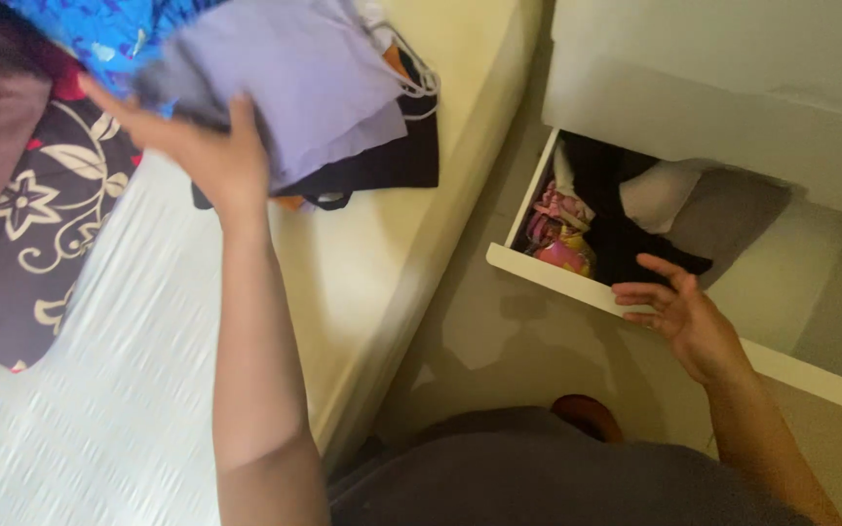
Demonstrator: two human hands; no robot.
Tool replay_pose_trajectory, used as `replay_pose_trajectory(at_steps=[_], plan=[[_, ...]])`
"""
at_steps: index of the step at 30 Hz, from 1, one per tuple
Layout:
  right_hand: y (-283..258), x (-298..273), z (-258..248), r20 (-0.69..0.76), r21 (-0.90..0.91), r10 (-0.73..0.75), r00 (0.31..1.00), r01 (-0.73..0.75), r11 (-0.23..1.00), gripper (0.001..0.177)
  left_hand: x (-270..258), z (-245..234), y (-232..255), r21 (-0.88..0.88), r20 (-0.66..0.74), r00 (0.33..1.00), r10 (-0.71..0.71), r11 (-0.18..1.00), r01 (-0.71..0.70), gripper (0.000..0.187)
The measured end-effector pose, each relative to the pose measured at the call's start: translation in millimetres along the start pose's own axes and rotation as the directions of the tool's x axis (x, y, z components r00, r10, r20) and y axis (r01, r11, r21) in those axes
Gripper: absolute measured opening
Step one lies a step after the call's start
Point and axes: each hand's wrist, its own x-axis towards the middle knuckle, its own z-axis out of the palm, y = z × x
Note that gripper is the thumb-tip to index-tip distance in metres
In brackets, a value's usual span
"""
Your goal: The person opens a white drawer next to a bed and removes folded clothes one by one, placing them on the bed. Items include shirts, shorts, and underwear in various colors. The drawer is emptied by the end of the clip.
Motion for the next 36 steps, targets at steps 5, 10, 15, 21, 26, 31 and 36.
replay_pose_trajectory(at_steps=[5,10,15,21,26,31,36], plan=[[-4,-2,3,0.005,-0.113,0.033,0.999,-0.032,0.993,0.067,-45,14,41,0.512,0.011,0.997,0.080,0.856,-0.074,0.078],[-4,-2,-7,-0.001,-0.131,-0.016,1.000,0.016,0.991,0.060,-50,32,59,0.606,0.469,0.880,0.069,0.700,-0.378,0.065],[-3,4,-28,-0.052,-0.245,-0.133,0.990,0.116,0.963,0.050,-41,43,45,0.676,0.538,0.842,-0.032,0.613,-0.408,0.076],[-26,27,-60,-0.393,-0.326,-0.160,0.905,0.026,0.945,0.035,-41,46,52,0.661,0.570,0.821,-0.034,0.612,-0.433,0.072],[-15,67,-114,-0.553,0.112,-0.035,0.833,0.115,0.987,0.048,-54,55,79,0.643,0.570,0.813,-0.116,0.679,-0.354,0.076],[-4,87,-133,-0.583,0.239,0.075,0.809,0.083,0.967,0.055,-95,90,84,0.526,0.615,0.780,-0.116,0.797,-0.296,0.082],[15,93,-142,-0.559,-0.146,-0.156,0.815,0.088,0.985,0.054,-172,135,132,0.076,0.696,0.668,0.264,0.898,-0.434,0.061]])
